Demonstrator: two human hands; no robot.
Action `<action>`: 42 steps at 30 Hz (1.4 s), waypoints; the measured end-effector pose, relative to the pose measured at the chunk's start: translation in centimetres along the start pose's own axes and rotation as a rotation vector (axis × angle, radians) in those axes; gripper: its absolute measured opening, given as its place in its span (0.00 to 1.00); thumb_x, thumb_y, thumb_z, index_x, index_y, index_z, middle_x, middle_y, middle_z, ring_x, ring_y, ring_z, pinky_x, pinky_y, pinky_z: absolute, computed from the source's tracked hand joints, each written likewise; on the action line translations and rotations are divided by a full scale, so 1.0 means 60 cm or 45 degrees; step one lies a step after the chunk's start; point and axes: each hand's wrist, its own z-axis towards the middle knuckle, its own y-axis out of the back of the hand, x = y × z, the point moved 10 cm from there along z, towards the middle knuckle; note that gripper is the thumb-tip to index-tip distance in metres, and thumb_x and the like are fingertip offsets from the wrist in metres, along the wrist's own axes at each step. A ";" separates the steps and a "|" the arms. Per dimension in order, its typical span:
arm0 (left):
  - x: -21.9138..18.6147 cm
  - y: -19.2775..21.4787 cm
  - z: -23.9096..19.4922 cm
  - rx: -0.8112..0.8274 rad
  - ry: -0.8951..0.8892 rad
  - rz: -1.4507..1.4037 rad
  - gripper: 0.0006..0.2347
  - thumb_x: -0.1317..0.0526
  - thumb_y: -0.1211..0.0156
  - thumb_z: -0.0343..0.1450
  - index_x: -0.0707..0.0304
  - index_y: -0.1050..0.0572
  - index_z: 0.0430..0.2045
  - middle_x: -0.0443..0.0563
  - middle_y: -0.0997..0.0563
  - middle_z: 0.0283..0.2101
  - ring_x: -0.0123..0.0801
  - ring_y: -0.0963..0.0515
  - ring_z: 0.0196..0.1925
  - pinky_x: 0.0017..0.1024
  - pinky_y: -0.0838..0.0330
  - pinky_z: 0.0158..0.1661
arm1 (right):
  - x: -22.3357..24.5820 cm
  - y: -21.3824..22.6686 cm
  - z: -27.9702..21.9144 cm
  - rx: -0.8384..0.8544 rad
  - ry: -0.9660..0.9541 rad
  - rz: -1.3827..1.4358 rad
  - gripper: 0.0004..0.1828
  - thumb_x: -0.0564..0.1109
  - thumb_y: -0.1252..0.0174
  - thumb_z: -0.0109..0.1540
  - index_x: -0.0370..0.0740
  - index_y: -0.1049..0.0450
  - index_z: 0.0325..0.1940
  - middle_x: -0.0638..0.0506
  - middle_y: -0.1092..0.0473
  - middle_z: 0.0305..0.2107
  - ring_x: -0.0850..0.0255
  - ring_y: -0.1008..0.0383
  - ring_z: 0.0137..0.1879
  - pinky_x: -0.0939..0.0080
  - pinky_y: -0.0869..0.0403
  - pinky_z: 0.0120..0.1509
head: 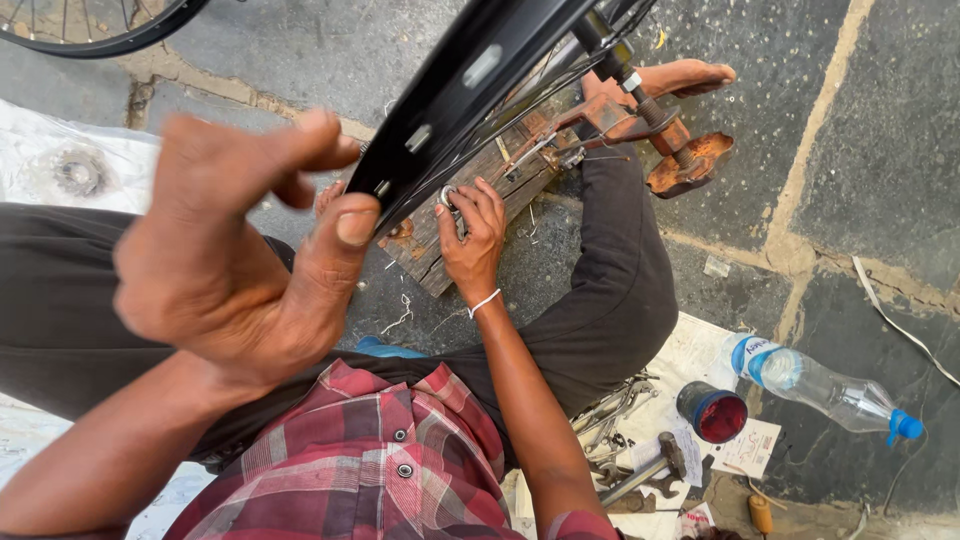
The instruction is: The person sits on the ground and uses a wrench to tighten the spokes of a bicycle wheel mounted on a wooden stand. They repeatedly rotate the wheel and adjust individual spokes to ensure proper tension and alignment.
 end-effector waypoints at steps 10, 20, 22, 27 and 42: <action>-0.048 -0.078 0.113 0.276 -0.292 0.252 0.15 0.63 0.31 0.75 0.70 0.26 0.52 0.56 0.24 0.42 0.43 0.26 0.44 0.36 0.33 0.45 | 0.007 0.005 0.003 -0.020 0.108 0.036 0.19 0.45 0.39 0.58 0.30 0.24 0.49 0.38 0.29 0.52 0.39 0.36 0.66 0.43 0.39 0.73; 0.135 -0.104 -0.147 0.351 0.427 0.011 0.08 0.67 0.35 0.74 0.69 0.25 0.45 0.61 0.21 0.43 0.51 0.23 0.47 0.41 0.29 0.49 | -0.005 0.003 0.005 -0.026 0.008 0.018 0.12 0.45 0.38 0.63 0.34 0.20 0.46 0.45 0.26 0.49 0.45 0.35 0.69 0.46 0.37 0.74; 0.174 -0.123 -0.181 0.408 0.557 0.041 0.08 0.65 0.34 0.73 0.67 0.24 0.42 0.60 0.21 0.39 0.50 0.23 0.41 0.41 0.29 0.45 | -0.009 0.005 0.000 -0.021 -0.007 0.016 0.13 0.45 0.38 0.63 0.34 0.20 0.46 0.45 0.26 0.49 0.46 0.34 0.69 0.46 0.36 0.74; 0.153 -0.113 -0.157 0.380 0.396 0.107 0.08 0.64 0.33 0.72 0.67 0.24 0.42 0.58 0.21 0.37 0.51 0.23 0.42 0.43 0.30 0.48 | 0.015 0.012 0.012 -0.044 0.001 0.046 0.14 0.47 0.38 0.64 0.34 0.20 0.47 0.44 0.26 0.50 0.45 0.34 0.69 0.46 0.36 0.73; 0.041 -0.049 -0.040 0.171 0.230 -0.394 0.27 0.65 0.28 0.73 0.65 0.32 0.68 0.50 0.25 0.45 0.25 0.25 0.42 0.23 0.27 0.43 | 0.341 0.240 0.122 -0.149 0.557 0.565 0.17 0.34 0.33 0.65 0.38 0.25 0.58 0.47 0.26 0.51 0.56 0.27 0.61 0.57 0.29 0.68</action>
